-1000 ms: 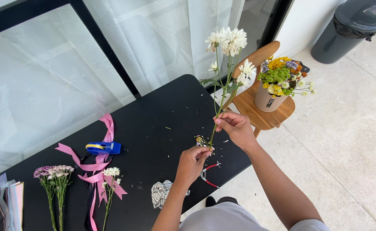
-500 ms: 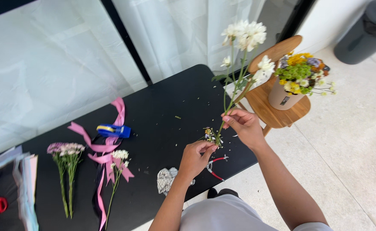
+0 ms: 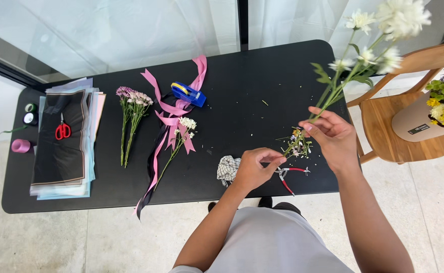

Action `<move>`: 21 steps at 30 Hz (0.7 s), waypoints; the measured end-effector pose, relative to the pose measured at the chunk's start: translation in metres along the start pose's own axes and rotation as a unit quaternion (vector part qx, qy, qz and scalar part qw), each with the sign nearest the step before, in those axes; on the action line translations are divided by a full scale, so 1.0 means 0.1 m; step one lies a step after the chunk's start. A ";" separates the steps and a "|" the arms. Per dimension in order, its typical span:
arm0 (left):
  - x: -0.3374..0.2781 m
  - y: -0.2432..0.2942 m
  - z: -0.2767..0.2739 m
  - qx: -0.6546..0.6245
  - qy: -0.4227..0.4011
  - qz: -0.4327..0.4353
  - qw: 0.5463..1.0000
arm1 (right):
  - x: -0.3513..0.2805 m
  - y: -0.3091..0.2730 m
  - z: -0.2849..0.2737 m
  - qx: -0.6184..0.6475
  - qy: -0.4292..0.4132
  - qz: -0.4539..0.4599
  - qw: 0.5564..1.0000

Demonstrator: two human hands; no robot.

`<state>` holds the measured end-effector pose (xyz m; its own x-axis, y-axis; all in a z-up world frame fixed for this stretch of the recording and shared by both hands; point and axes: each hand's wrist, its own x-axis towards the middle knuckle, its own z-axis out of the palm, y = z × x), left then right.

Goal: The person trims flower stems with shears and wipes them with a cloth before placing them into a bouquet on a chair.

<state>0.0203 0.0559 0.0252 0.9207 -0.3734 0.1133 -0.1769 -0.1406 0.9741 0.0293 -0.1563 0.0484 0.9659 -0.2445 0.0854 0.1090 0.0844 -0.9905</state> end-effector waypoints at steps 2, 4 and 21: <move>-0.04 -0.01 -0.03 -0.011 0.012 -0.005 1.000 | 0.03 -0.02 0.07 -0.001 -0.009 0.010 1.000; -0.06 -0.06 -0.05 -0.005 0.052 0.002 0.999 | 0.07 -0.07 0.15 0.028 -0.027 0.011 0.999; -0.49 -0.88 -0.19 0.097 0.043 -0.052 0.993 | -0.33 0.36 0.34 -0.011 -0.248 0.011 0.969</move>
<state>-0.0031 0.1039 -0.0623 0.9623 -0.2692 0.0388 -0.1358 -0.3519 0.9261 0.0093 -0.1124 0.0136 0.9626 0.2516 0.1002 0.0870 0.0630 -0.9942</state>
